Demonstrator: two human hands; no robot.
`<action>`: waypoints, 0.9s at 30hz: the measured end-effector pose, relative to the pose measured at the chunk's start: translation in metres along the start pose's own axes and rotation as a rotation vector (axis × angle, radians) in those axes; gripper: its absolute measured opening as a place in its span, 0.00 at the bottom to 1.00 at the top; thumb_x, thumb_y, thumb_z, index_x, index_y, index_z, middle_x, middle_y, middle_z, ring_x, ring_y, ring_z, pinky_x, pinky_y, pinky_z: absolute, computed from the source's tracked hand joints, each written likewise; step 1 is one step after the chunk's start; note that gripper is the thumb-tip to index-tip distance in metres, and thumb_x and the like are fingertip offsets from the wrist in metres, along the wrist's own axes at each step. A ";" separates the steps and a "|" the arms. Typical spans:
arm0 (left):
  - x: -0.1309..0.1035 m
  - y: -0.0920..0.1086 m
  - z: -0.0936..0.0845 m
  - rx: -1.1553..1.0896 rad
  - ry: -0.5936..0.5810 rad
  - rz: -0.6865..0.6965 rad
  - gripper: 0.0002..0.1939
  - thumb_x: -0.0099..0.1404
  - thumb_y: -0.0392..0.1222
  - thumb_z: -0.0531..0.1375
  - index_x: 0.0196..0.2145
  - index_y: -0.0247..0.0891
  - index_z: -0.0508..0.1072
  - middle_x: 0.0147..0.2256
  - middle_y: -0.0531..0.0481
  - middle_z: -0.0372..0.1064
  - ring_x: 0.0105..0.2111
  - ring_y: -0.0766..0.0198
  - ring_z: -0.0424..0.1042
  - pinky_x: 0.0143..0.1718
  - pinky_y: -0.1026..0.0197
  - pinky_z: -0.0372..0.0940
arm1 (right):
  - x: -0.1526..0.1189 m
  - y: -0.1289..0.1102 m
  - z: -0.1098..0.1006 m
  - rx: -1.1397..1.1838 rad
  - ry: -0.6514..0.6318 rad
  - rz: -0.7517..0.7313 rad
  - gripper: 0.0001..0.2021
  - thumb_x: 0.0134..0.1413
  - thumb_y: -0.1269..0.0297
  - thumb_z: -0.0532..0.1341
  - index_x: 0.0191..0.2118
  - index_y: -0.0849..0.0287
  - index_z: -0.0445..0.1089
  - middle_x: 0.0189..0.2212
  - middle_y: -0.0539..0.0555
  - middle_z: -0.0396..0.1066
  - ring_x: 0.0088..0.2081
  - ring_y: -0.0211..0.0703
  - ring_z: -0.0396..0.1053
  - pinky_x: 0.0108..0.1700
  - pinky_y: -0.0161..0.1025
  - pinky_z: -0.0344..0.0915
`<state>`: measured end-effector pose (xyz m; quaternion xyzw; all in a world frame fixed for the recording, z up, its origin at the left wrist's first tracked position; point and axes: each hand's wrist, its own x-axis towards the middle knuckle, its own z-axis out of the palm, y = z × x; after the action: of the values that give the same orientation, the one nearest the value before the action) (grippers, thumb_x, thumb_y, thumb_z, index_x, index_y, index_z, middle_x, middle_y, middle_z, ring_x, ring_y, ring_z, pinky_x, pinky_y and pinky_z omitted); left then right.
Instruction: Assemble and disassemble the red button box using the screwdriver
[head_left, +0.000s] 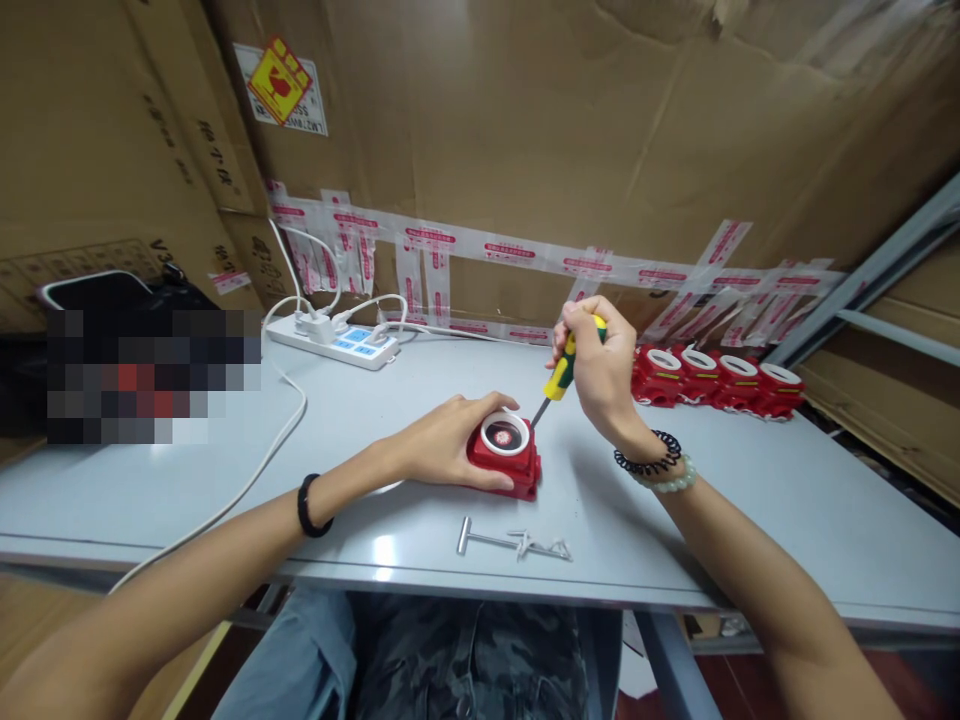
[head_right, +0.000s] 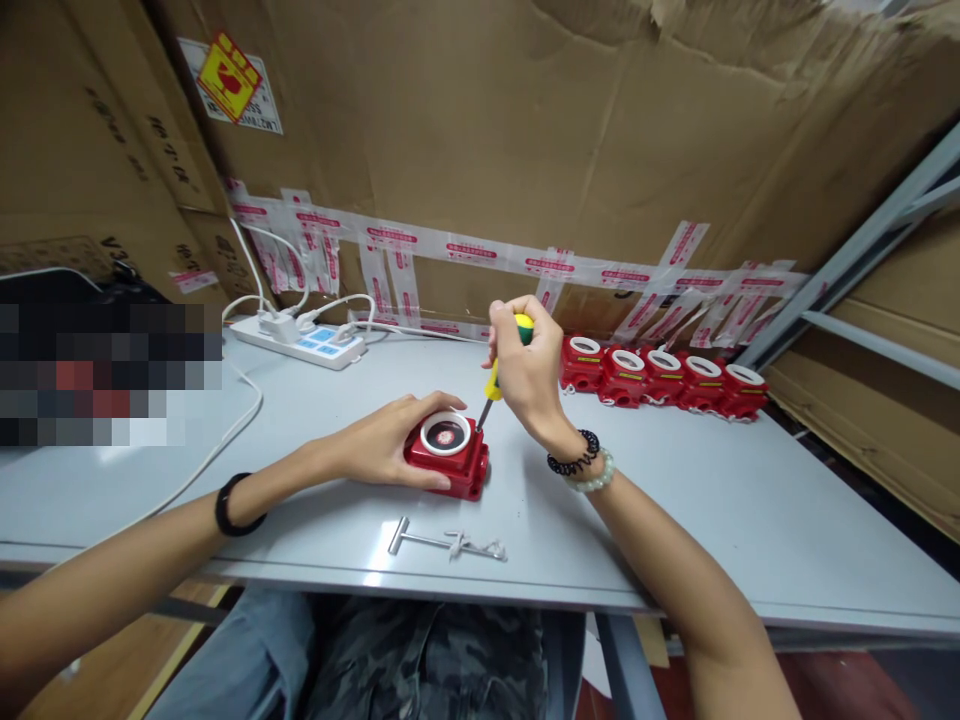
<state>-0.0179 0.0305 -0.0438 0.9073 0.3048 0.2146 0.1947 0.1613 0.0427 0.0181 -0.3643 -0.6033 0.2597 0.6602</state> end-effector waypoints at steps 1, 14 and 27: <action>0.000 0.002 0.000 0.008 0.002 -0.006 0.38 0.52 0.61 0.64 0.55 0.42 0.58 0.44 0.45 0.71 0.39 0.54 0.71 0.43 0.54 0.63 | -0.001 0.000 0.000 -0.084 -0.017 -0.026 0.09 0.55 0.59 0.57 0.29 0.56 0.59 0.22 0.44 0.59 0.21 0.31 0.59 0.21 0.30 0.60; 0.001 0.006 0.002 -0.052 0.022 0.048 0.29 0.52 0.57 0.65 0.47 0.41 0.63 0.41 0.50 0.72 0.38 0.56 0.71 0.42 0.57 0.61 | -0.003 -0.055 -0.011 -1.437 -0.214 -0.170 0.26 0.55 0.40 0.49 0.22 0.58 0.63 0.18 0.54 0.63 0.22 0.43 0.61 0.26 0.38 0.45; 0.000 0.001 0.002 -0.122 0.034 0.060 0.30 0.51 0.57 0.66 0.46 0.40 0.64 0.38 0.49 0.72 0.36 0.58 0.71 0.36 0.60 0.62 | 0.020 -0.071 -0.037 -1.087 -0.853 -0.094 0.14 0.58 0.49 0.52 0.37 0.55 0.64 0.26 0.50 0.69 0.24 0.40 0.62 0.28 0.38 0.53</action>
<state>-0.0159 0.0296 -0.0452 0.8986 0.2670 0.2540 0.2380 0.1937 0.0091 0.0866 -0.4829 -0.8699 0.0123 0.0996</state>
